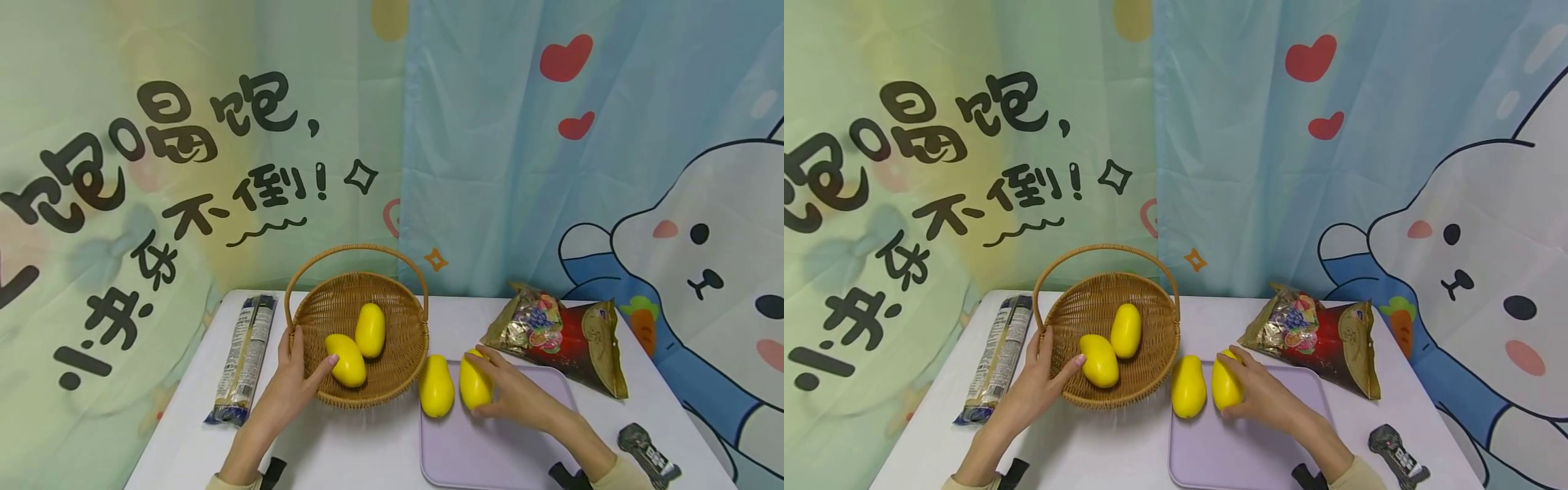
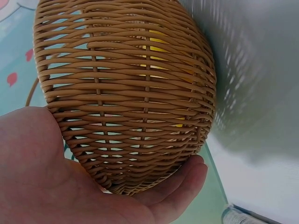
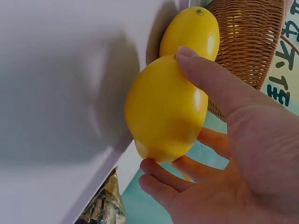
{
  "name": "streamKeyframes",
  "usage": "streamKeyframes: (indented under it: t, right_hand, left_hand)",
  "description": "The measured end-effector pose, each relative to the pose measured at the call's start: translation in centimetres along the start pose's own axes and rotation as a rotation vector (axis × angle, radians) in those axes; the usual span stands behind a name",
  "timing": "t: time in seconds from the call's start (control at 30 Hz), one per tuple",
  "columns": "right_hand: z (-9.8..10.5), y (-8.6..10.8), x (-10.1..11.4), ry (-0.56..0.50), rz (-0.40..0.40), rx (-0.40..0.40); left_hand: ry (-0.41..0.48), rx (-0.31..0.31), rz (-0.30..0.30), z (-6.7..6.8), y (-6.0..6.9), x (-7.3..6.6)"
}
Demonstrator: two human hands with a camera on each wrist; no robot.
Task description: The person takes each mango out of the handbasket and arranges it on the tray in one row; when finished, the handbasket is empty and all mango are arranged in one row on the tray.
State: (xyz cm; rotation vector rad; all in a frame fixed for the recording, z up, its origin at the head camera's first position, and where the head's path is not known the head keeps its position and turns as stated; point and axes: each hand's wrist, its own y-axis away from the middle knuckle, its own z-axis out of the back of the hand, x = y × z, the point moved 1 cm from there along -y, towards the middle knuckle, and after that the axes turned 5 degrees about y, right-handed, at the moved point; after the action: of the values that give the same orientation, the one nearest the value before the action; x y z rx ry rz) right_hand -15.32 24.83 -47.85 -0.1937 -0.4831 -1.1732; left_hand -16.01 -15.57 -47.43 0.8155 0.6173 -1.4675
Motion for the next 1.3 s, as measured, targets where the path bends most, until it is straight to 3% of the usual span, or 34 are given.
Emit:
streamKeyframes:
  t: [0.63, 1.3]
  right_hand:
    - [-0.9, -0.4, 0.0, 0.009, -0.032, 0.051]
    - [-1.2, -0.5, 0.2, 0.004, -0.053, 0.049]
  left_hand:
    - [-0.001, 0.005, -0.002, 0.0, -0.1, 0.1]
    - [-0.002, 0.005, -0.003, 0.1, 0.1, -0.2]
